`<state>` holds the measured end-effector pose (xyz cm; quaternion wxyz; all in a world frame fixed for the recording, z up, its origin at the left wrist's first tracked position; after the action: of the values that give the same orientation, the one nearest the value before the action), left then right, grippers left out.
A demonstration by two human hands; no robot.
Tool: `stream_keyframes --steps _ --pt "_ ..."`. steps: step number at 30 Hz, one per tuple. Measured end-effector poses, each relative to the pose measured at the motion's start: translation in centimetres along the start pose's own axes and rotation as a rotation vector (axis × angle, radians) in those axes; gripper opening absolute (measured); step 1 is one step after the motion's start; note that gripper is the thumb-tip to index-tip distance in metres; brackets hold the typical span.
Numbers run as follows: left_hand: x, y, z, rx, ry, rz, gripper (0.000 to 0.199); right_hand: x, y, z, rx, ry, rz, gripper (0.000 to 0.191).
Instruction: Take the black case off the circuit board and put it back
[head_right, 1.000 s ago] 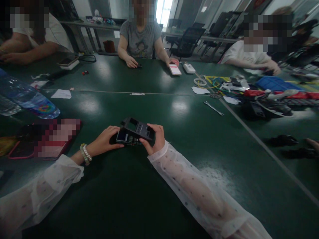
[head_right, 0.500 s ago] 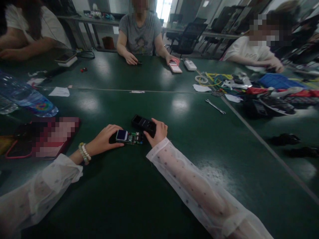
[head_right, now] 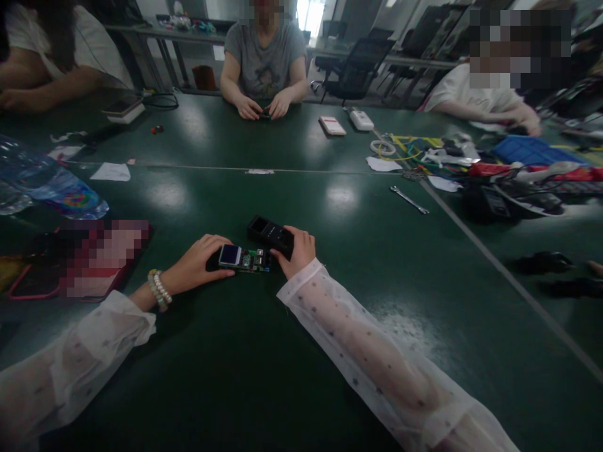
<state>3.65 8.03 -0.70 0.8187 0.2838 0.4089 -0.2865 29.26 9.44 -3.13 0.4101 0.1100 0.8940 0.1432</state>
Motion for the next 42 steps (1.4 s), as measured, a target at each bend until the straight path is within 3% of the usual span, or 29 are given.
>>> stream_keyframes --steps 6,12,15,18,22,25,38,42 --pt "0.0 -0.1 -0.1 -0.009 -0.004 0.009 0.057 -1.8 -1.0 -1.4 -0.013 0.25 0.165 0.054" --pt "0.3 -0.2 -0.4 0.03 0.027 0.028 0.055 -2.6 -1.8 -4.5 -0.405 0.219 0.091 0.062" --pt "0.4 -0.2 -0.5 0.051 0.028 0.056 0.055 -2.1 -1.9 -5.1 -0.522 0.18 0.015 0.063" --pt "0.4 -0.3 -0.5 0.024 0.021 0.052 0.061 -1.2 -2.0 -4.8 -0.498 0.162 -0.073 0.061" --pt "0.2 -0.3 -0.3 -0.005 0.012 0.033 0.088 0.6 -2.1 -3.8 -0.393 0.091 -0.28 0.059" --pt "0.1 -0.3 -0.1 0.004 0.005 0.016 0.102 1.1 -2.0 -3.3 -0.363 0.07 -0.342 0.059" --pt "-0.2 -0.2 0.1 -0.023 -0.065 -0.022 0.07 0.8 -1.8 -3.5 -0.341 0.105 -0.366 0.059" --pt "-0.3 -0.5 -0.1 0.015 -0.136 -0.013 0.073 0.5 -2.0 -3.8 -0.388 0.131 -0.339 0.058"
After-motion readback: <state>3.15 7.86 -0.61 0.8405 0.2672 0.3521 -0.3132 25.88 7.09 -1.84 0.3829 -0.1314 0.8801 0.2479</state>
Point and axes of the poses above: each hand's wrist, its own y-axis towards the middle knuckle, its own x-axis out of the palm, z = x × y, the point moved 4 cm from there along y, towards the middle knuckle, and after that the axes turned 12 degrees about x, right-handed, at the moved point
